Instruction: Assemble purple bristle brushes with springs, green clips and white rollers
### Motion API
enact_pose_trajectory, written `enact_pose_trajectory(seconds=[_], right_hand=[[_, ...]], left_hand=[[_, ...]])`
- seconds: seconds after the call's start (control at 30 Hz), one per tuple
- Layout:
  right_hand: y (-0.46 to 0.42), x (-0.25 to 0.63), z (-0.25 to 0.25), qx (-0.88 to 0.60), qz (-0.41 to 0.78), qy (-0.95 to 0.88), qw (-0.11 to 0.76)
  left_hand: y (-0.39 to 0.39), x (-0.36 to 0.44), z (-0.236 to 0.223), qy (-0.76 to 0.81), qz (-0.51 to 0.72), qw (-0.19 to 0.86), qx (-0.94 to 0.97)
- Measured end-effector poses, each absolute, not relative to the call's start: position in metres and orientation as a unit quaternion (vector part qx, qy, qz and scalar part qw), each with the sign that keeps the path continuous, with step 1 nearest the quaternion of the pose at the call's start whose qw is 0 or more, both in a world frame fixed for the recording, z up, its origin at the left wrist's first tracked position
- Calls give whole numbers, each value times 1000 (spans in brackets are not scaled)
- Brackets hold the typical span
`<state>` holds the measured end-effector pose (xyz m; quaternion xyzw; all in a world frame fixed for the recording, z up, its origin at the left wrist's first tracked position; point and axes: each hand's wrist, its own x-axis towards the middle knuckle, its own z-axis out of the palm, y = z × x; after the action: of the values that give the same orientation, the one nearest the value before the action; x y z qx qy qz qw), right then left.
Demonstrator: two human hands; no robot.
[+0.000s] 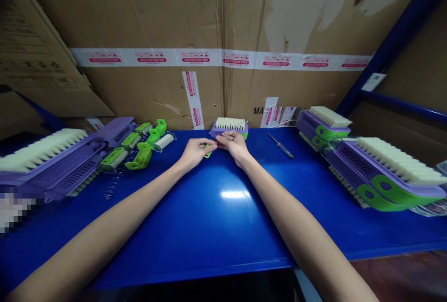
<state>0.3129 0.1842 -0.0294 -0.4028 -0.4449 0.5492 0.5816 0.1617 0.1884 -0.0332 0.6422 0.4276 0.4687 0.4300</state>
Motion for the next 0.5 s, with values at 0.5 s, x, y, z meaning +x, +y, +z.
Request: enact_pose_trajectory(seconds=[0.5], right_hand=[[179,299,-31,-412,437,-517,610]], left_hand=[[192,158,-39,453,520,355,631]])
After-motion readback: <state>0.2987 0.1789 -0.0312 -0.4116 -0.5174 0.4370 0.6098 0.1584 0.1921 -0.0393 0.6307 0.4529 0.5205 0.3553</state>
